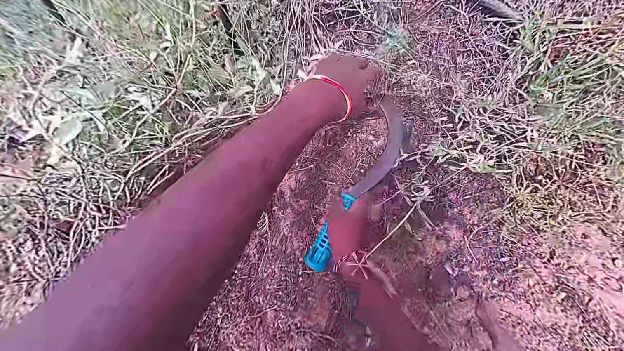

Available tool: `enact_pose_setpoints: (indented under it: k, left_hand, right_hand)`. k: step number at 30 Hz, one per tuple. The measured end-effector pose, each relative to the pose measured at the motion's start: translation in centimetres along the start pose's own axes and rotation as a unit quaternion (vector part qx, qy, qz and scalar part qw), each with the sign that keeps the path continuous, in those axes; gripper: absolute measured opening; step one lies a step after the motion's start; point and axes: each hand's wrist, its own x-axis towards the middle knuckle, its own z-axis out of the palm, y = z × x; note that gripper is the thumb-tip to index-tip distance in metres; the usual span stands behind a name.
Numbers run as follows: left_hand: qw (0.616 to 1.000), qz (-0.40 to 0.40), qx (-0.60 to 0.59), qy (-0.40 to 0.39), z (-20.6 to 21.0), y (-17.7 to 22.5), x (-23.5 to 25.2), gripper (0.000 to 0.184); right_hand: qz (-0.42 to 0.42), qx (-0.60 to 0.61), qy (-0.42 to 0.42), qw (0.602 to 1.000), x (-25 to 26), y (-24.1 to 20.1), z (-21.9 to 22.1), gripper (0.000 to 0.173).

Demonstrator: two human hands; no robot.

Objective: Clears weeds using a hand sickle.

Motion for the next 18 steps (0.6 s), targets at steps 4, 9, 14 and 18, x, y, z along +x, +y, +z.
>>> enact_pose_setpoints:
  k: [4,9,14,18]
  left_hand:
    - [0.997,-0.009,0.071,-0.013,2.8,0.2,1.1,0.064]
    - [0.996,0.014,0.076,0.045,5.8,-1.4,-0.1,0.06]
    - [0.996,0.071,-0.016,0.053,4.3,-3.1,-1.6,0.077]
    - [0.994,0.078,0.009,0.071,3.1,-3.8,-1.4,0.069]
  right_hand:
    - [-0.009,0.008,0.001,1.0,0.3,1.0,-1.0,0.057]
    - [-0.053,0.076,0.042,0.995,1.6,-0.6,-3.3,0.045]
    - [-0.016,0.124,0.052,0.991,-1.7,0.8,0.5,0.051]
    - [0.093,-0.115,-0.269,0.952,-14.5,6.9,1.7,0.057]
